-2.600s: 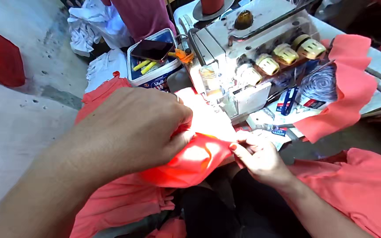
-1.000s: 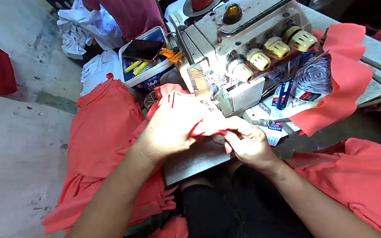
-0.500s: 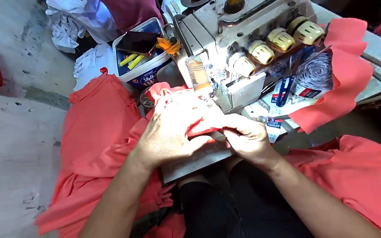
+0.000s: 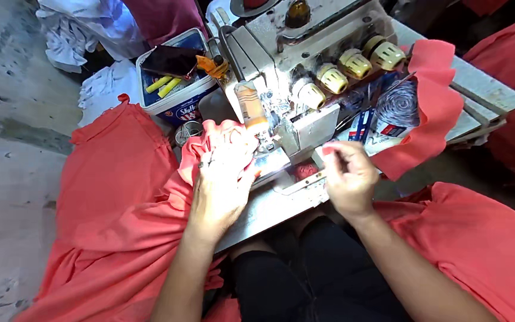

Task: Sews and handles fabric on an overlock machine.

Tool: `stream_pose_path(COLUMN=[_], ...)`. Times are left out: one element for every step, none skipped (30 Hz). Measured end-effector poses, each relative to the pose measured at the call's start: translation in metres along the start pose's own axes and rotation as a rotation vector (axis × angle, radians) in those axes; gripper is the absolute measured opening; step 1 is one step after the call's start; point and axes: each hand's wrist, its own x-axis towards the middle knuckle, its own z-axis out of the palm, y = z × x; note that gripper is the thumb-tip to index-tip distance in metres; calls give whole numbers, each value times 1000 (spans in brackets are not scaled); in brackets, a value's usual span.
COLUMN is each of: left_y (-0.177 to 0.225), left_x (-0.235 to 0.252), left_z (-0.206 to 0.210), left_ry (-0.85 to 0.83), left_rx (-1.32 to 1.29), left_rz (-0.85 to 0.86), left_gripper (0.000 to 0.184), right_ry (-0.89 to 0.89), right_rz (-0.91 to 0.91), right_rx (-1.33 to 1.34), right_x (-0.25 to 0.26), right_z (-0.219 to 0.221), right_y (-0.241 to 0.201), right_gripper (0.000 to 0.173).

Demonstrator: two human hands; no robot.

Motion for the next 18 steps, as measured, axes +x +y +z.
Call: stream_pose_path(left_y=[4, 9, 14, 21, 27, 33, 38, 42, 45, 47, 48, 48, 48, 48, 48, 48, 48, 48], left_x=[-6, -13, -20, -28, -35, -42, -49, -55, -60, -64, -67, -70, -71, -72, -71, -70, -69, -68], left_z=[3, 6, 8, 11, 15, 19, 23, 28, 33, 38, 42, 46, 48, 49, 50, 50, 51, 51], left_ry=[37, 79, 112, 137, 162, 195, 225, 258, 293, 326, 358, 383, 403, 419, 437, 454, 466, 475], left_rx=[-5, -8, -15, -16, -8, -5, 2, 7, 5, -4, -22, -42, -67, -98, -126, -146, -162, -166], left_rz=[-27, -52, -81, -111, -135, -154, -172, -185, -193, -198, -200, -197, -192, -188, -186, -185, -187, -189], left_gripper=[45, 44, 42, 41, 42, 41, 41, 43, 45, 46, 46, 46, 45, 44, 42, 39, 37, 35], right_ry=[51, 90, 115, 129, 130, 124, 109, 87, 63, 36, 13, -10, -38, -83, -152, -232, -307, -346], right_rz=[48, 109, 188, 279, 359, 417, 462, 498, 520, 540, 562, 596, 629, 641, 596, 468, 294, 105], right_rx=[-90, -152, -182, -178, -154, -122, -84, -63, -67, -82, -114, -146, -166, -191, -225, -276, -339, -420], right_x=[5, 12, 20, 28, 35, 41, 45, 49, 52, 53, 54, 52, 48, 40, 30, 19, 9, 2], right_z=[-7, -13, -17, -20, -21, -20, -19, -18, -18, -19, -21, -25, -28, -31, -33, -33, -32, -29], right_y=[9, 18, 24, 29, 32, 35, 38, 39, 39, 36, 31, 24, 15, 2, -12, -25, -36, -47], right_gripper=[23, 29, 37, 45, 49, 52, 55, 55, 55, 54, 51, 48, 45, 43, 42, 42, 42, 42])
